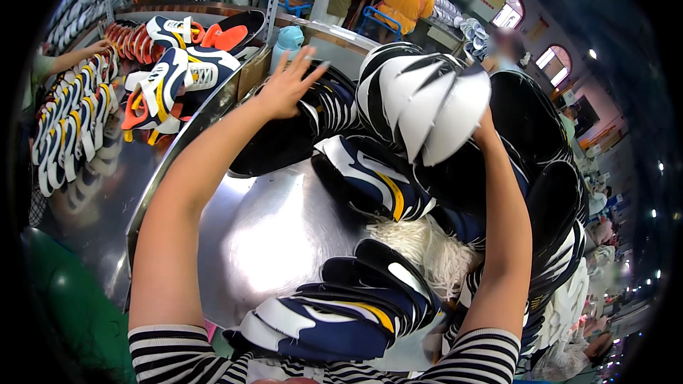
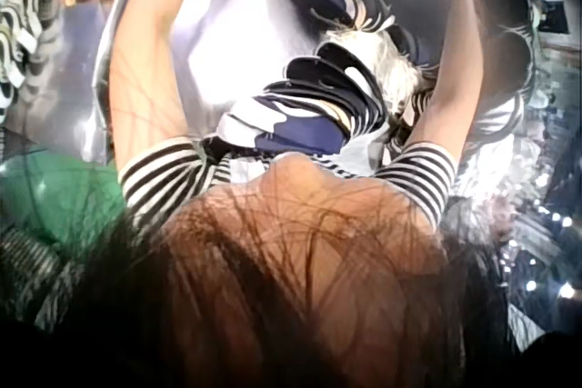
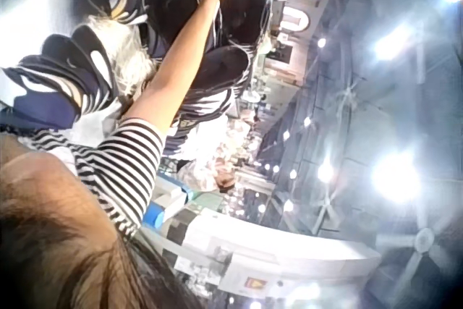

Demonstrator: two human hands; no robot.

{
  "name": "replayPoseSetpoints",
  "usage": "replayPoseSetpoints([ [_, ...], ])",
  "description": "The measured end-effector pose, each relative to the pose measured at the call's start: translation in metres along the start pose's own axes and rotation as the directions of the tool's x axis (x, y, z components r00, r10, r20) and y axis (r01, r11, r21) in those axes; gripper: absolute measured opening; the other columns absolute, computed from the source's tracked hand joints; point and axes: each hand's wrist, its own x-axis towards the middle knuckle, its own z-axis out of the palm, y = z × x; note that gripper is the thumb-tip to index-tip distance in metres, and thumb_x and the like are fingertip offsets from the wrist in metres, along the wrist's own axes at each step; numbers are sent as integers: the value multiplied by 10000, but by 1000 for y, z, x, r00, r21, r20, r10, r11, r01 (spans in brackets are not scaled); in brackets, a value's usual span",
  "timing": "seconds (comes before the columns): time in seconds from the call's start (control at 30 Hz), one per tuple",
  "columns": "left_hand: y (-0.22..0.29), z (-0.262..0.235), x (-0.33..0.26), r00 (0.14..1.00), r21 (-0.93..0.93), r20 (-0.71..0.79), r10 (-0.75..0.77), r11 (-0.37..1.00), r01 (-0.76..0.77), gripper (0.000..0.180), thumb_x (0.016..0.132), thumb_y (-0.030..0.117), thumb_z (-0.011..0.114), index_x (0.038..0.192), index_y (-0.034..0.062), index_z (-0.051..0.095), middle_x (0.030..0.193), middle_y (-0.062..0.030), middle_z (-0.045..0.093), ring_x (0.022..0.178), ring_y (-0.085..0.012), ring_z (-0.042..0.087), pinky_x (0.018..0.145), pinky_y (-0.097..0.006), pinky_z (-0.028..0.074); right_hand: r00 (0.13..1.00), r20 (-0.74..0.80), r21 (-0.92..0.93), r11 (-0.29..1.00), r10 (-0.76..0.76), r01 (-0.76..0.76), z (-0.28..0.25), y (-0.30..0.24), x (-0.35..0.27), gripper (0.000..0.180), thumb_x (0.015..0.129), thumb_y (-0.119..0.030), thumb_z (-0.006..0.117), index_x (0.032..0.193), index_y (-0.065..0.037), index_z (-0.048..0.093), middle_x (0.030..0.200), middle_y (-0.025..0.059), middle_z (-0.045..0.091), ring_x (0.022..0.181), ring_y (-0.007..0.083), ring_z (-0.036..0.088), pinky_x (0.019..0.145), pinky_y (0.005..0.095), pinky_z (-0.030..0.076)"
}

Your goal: The person picks up a shoe from a pile on a metal table and begins threading white shoelaces through the eyelets. They use a small metal tool to pull the laces through the holes and continue lacing the shoe by hand.

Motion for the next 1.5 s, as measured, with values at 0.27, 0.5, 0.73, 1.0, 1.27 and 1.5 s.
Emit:
replayPoseSetpoints([
  [0.27, -12, 56, 78, 939, -355, 312, 145, 935, -27, 911, 611, 99, 756, 1446, 115, 393, 1317, -114, 559, 1298, -321, 489, 1060, -494, 363, 999, -32, 31, 999, -3, 4, -1, -15, -2, 344, 855, -166, 648, 1164, -20, 607, 1113, 216, 671, 1036, 359, 630, 878, 419, 486],
  [0.5, -11, 1, 22, 995, -184, -51, 80, 979, -88, 572, 644, -1, 669, 1197, 88, 552, 995, -124, 574, 1040, -319, 568, 877, -450, 411, 996, -85, 40, 999, 5, -1, 0, -5, -8, 387, 869, -189, 648, 1222, -45, 582, 1115, 214, 671, 1054, 378, 622, 886, 431, 484],
  [0.73, -30, -160, -109, 1000, -297, -14, 16, 955, -19, 629, 623, -68, 611, 1240, 44, 561, 976, -148, 555, 964, -373, 555, 843, -439, 437, 989, -144, 10, 1000, -13, 15, 16, -16, -2, 432, 883, -212, 648, 1281, -70, 557, 1117, 211, 671, 1071, 397, 614, 894, 443, 483],
  [1.0, 63, -173, -141, 869, -365, 280, 408, 883, -297, 689, 589, 34, 683, 1268, 69, 571, 985, -110, 544, 1000, -296, 554, 915, -408, 408, 979, -201, -215, 973, 34, -78, 17, -23, 10, 570, 881, -347, 664, 1386, -135, 504, 1202, 187, 654, 1144, 368, 600, 906, 451, 493],
  [1.27, 187, -70, -27, 993, -349, -63, -101, 934, 73, 817, 597, 44, 680, 1384, 73, 462, 1035, -121, 541, 1027, -298, 537, 857, -426, 390, 978, -205, -222, 972, 32, -79, 17, -50, 6, 412, 879, -297, 655, 1252, -147, 568, 1148, 104, 685, 1081, 327, 639, 833, 469, 512],
  [1.5, 194, -83, -65, 997, -441, -70, 13, 897, -42, 807, 656, 47, 748, 1386, -1, 409, 1271, -234, 502, 1240, -392, 454, 1084, -501, 328, 795, -492, -615, 788, -355, -29, 116, -72, -12, 588, 721, -153, 724, 1285, -167, 558, 1284, 25, 576, 1061, 298, 581, 845, 435, 479],
])
